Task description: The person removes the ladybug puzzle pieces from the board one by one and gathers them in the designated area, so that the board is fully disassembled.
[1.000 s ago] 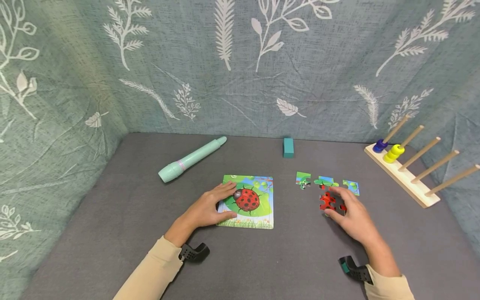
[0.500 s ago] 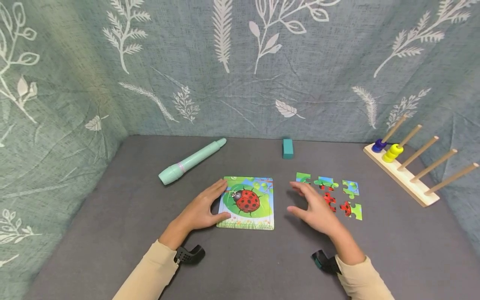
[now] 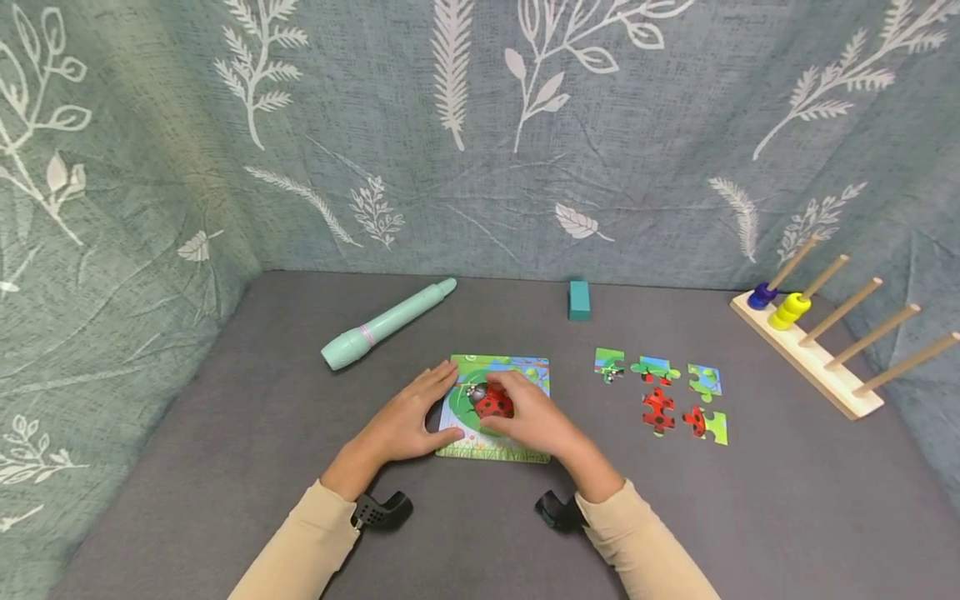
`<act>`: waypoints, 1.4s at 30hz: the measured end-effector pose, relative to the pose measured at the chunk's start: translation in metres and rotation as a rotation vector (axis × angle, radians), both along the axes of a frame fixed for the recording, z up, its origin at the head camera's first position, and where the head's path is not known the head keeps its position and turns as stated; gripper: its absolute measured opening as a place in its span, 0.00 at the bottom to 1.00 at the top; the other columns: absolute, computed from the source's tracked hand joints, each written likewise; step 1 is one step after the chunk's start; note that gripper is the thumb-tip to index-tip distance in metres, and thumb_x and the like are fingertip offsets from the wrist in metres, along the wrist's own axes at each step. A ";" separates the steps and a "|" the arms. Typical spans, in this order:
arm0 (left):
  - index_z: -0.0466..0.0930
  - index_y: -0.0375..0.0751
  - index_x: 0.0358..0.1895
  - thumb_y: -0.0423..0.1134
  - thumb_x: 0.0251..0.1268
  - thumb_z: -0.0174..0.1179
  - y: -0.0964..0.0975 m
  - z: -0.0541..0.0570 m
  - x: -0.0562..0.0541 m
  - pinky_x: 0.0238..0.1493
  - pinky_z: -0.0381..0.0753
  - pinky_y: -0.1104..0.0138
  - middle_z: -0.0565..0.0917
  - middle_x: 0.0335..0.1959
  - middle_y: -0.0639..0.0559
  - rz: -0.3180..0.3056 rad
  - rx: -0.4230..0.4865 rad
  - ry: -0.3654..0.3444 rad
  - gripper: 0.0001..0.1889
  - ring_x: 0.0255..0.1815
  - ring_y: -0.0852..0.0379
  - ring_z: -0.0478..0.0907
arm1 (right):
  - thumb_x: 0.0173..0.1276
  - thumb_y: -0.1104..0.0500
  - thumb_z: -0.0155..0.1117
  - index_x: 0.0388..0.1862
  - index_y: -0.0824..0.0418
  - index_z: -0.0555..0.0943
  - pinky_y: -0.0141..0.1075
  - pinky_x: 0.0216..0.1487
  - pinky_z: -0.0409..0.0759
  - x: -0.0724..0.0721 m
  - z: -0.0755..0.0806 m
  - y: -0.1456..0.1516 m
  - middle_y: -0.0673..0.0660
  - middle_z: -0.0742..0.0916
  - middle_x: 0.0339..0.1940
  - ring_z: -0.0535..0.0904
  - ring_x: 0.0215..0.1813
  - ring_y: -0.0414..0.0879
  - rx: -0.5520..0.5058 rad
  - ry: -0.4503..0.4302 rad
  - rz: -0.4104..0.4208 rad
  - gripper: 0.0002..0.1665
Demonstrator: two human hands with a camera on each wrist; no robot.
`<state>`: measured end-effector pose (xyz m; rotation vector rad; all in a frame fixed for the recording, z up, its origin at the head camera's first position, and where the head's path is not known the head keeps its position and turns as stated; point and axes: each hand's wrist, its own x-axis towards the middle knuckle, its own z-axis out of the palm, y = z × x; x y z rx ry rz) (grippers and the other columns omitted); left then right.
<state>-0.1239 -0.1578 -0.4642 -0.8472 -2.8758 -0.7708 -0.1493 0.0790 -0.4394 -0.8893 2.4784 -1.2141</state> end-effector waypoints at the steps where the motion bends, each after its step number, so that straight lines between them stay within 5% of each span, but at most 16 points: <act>1: 0.58 0.30 0.71 0.56 0.58 0.62 0.000 0.000 0.000 0.76 0.56 0.54 0.59 0.73 0.39 0.000 -0.001 -0.006 0.44 0.75 0.47 0.55 | 0.62 0.57 0.68 0.63 0.68 0.70 0.43 0.49 0.80 -0.001 -0.001 -0.004 0.62 0.78 0.56 0.78 0.51 0.51 0.010 -0.002 0.002 0.33; 13: 0.62 0.29 0.69 0.58 0.57 0.61 0.000 -0.004 -0.002 0.75 0.58 0.53 0.61 0.72 0.38 -0.006 0.009 0.011 0.44 0.74 0.46 0.57 | 0.60 0.62 0.69 0.56 0.68 0.75 0.44 0.48 0.80 0.003 -0.016 -0.019 0.63 0.76 0.58 0.74 0.54 0.53 0.054 0.144 -0.038 0.25; 25: 0.61 0.29 0.69 0.60 0.58 0.60 0.000 -0.006 -0.001 0.75 0.59 0.55 0.63 0.71 0.37 0.004 0.026 0.028 0.45 0.73 0.46 0.58 | 0.54 0.67 0.72 0.51 0.63 0.73 0.38 0.42 0.82 0.007 -0.015 -0.024 0.57 0.81 0.42 0.78 0.41 0.46 -0.038 0.072 -0.122 0.26; 42: 0.60 0.28 0.70 0.55 0.55 0.64 0.002 -0.004 0.001 0.75 0.57 0.53 0.60 0.72 0.37 0.009 0.027 -0.008 0.45 0.74 0.44 0.57 | 0.53 0.66 0.74 0.49 0.63 0.79 0.36 0.40 0.82 0.008 -0.019 -0.023 0.55 0.80 0.38 0.77 0.38 0.44 -0.024 0.171 -0.159 0.23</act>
